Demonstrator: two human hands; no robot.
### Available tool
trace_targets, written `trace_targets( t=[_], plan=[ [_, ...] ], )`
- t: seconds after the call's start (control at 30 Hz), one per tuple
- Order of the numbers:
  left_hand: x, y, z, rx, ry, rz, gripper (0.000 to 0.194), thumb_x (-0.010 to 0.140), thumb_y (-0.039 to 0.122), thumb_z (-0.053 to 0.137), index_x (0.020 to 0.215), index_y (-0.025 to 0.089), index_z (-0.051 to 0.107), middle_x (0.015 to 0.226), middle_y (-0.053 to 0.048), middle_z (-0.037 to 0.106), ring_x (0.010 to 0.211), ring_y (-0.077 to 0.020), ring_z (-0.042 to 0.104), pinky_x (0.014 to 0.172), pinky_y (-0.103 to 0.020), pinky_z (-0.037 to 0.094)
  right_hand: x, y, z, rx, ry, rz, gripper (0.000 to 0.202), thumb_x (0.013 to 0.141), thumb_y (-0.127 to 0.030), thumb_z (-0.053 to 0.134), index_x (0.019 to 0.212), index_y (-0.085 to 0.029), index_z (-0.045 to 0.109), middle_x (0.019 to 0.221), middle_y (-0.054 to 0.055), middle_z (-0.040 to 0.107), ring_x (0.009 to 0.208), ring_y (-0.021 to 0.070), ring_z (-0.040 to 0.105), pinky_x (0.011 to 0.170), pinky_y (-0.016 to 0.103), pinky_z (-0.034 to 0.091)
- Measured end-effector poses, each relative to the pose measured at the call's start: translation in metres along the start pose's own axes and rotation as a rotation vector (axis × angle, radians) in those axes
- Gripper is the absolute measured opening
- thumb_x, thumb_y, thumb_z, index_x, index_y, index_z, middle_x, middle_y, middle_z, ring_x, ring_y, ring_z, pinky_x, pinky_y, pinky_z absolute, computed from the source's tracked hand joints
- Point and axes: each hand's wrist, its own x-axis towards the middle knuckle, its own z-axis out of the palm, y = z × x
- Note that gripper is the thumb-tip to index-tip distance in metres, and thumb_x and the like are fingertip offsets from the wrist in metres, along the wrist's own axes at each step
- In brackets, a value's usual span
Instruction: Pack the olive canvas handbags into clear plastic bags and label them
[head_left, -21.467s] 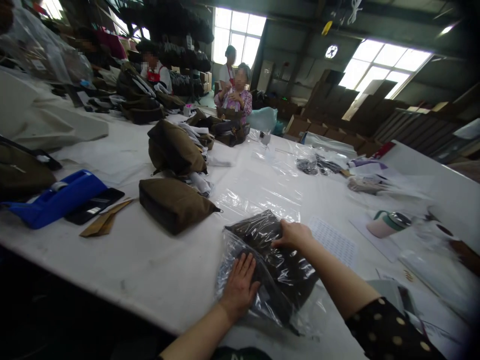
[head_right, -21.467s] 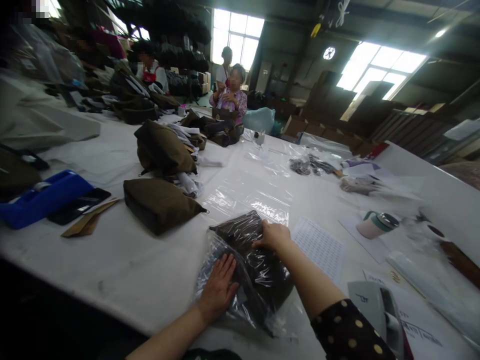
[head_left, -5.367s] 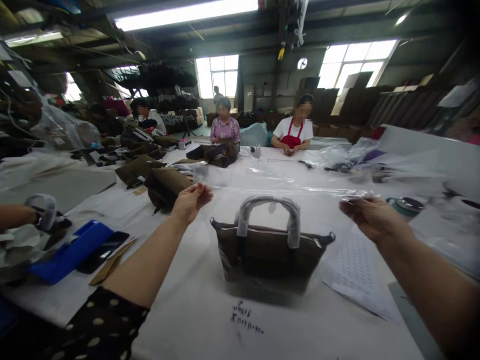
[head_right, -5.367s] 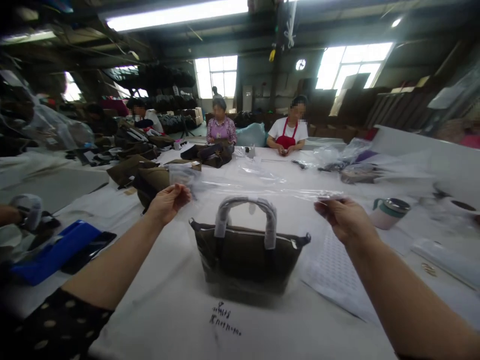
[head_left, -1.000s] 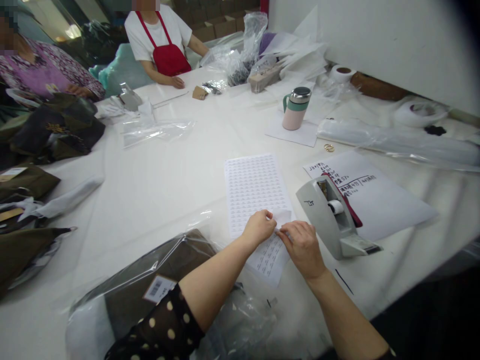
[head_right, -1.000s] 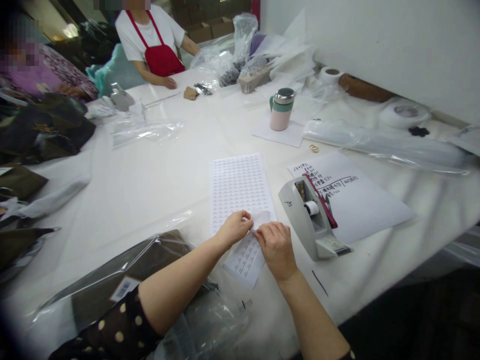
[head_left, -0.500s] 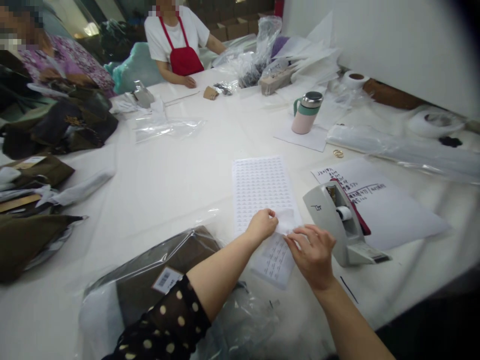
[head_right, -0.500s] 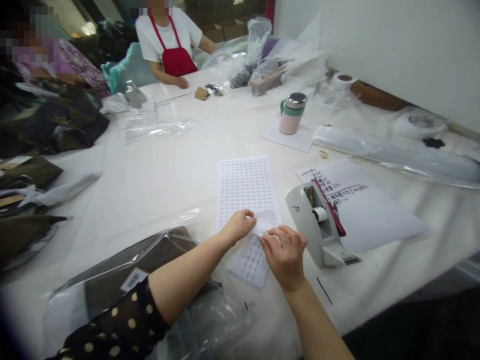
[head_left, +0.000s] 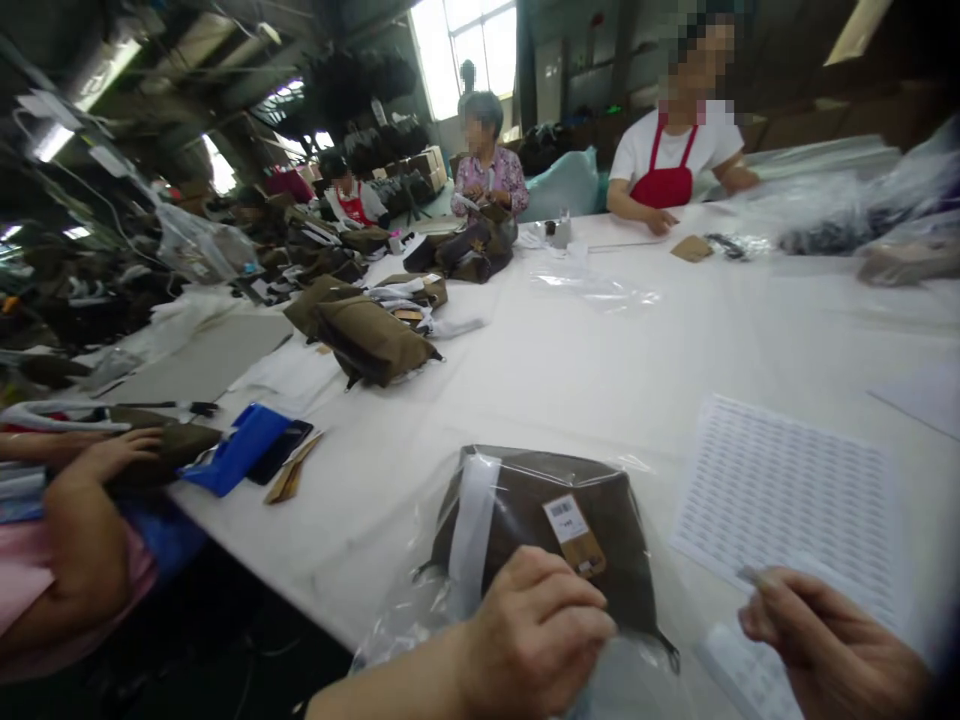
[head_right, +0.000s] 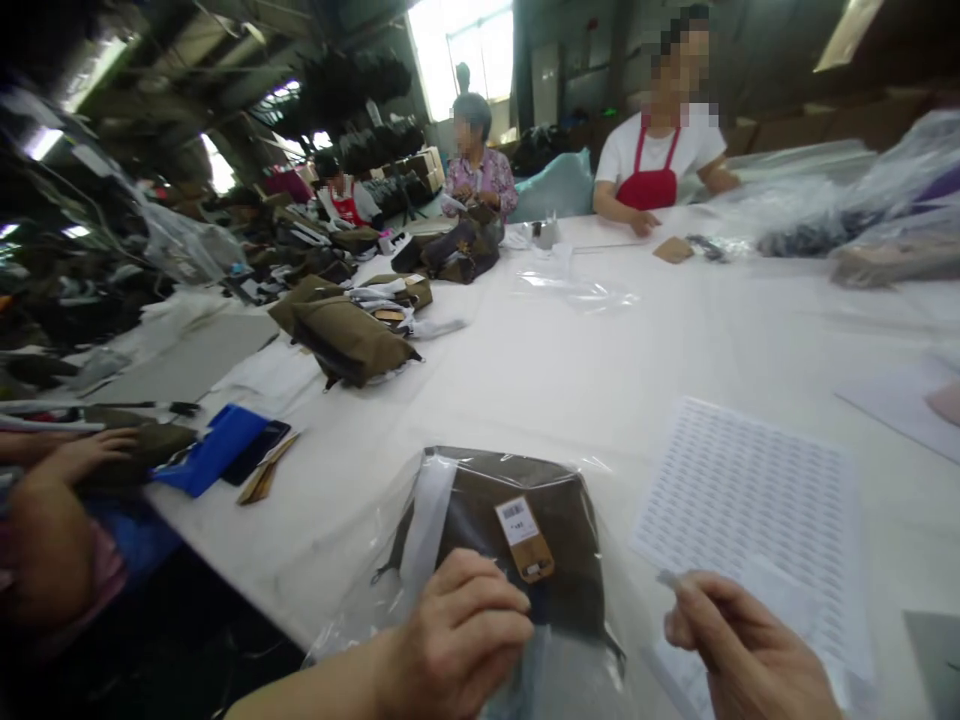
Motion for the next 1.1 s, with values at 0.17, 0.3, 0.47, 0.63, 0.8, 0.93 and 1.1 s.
trace_targets(
  t=[0.17, 0.3, 0.47, 0.63, 0.8, 0.93, 1.1],
  plan=[
    [-0.051, -0.048, -0.044, 0.203, 0.237, -0.47, 0.02, 0.086, 0.019, 0.047, 0.099, 0.02, 0.062, 0.101, -0.008, 0.064, 0.098, -0.0206, 0.056, 0.089, -0.039, 0.046, -0.02, -0.055, 0.109, 0.014, -0.39, 0.142, 0.037, 0.063, -0.051, 0.074, 0.07, -0.018, 0.061, 0.042, -0.004, 0.043, 0.042, 0.0081, 0.039, 0.043, 0.02, 0.034],
    [-0.06, -0.084, -0.045, 0.02, 0.303, -0.793, 0.03, 0.088, 0.033, 0.045, 0.111, 0.018, 0.057, 0.105, -0.008, 0.063, 0.1, -0.0208, 0.056, 0.09, -0.038, 0.046, -0.016, -0.068, 0.177, 0.011, -0.551, 0.218, 0.036, 0.065, -0.049, 0.074, 0.072, -0.018, 0.058, 0.041, -0.007, 0.041, 0.041, 0.0066, 0.039, 0.047, 0.019, 0.04],
    [-0.057, -0.115, -0.039, -0.472, 0.215, -0.985, 0.047, 0.092, 0.047, 0.03, 0.11, 0.013, 0.057, 0.091, -0.007, 0.067, 0.083, -0.0157, 0.062, 0.076, -0.027, 0.048, 0.004, -0.047, 0.21, 0.096, -0.539, 0.204, 0.031, 0.066, -0.041, 0.077, 0.069, -0.017, 0.057, 0.047, -0.009, 0.041, 0.046, 0.0048, 0.038, 0.068, 0.021, 0.049],
    [-0.061, -0.115, -0.047, -0.272, 0.047, -0.749, 0.051, 0.09, 0.054, 0.027, 0.105, 0.024, 0.065, 0.096, -0.005, 0.063, 0.094, -0.0193, 0.056, 0.09, -0.037, 0.042, 0.019, -0.023, 0.202, 0.338, -0.466, 0.237, 0.028, 0.071, -0.033, 0.074, 0.062, -0.018, 0.051, 0.052, -0.007, 0.039, 0.049, 0.0061, 0.038, 0.056, 0.02, 0.048],
    [-0.067, -0.095, -0.045, 0.209, -0.015, -0.587, 0.054, 0.079, 0.064, 0.042, 0.122, 0.032, 0.054, 0.111, -0.007, 0.056, 0.109, -0.0272, 0.046, 0.104, -0.056, 0.02, 0.019, -0.041, 0.204, 0.338, -0.472, 0.219, 0.033, 0.068, -0.029, 0.076, 0.06, -0.017, 0.046, 0.051, -0.009, 0.031, 0.043, 0.0038, 0.026, 0.037, 0.014, 0.033],
    [-0.072, -0.09, -0.033, 0.258, -0.089, -0.501, 0.059, 0.078, 0.065, 0.043, 0.132, 0.039, 0.04, 0.129, -0.007, 0.048, 0.119, -0.0321, 0.04, 0.103, -0.061, 0.017, 0.003, -0.066, 0.236, 0.175, -0.543, 0.235, 0.031, 0.062, -0.031, 0.079, 0.067, -0.016, 0.052, 0.046, -0.011, 0.028, 0.039, 0.0021, 0.02, 0.032, 0.013, 0.024],
    [-0.081, -0.093, -0.019, 0.375, -0.107, -0.546, 0.069, 0.071, 0.07, 0.047, 0.134, 0.048, 0.03, 0.142, -0.01, 0.035, 0.125, -0.0421, 0.032, 0.097, -0.068, 0.018, -0.018, -0.053, 0.28, -0.08, -0.615, 0.363, 0.021, 0.065, -0.028, 0.07, 0.064, -0.016, 0.054, 0.039, -0.011, 0.028, 0.033, 0.0028, 0.02, 0.029, 0.015, 0.02]
  ],
)
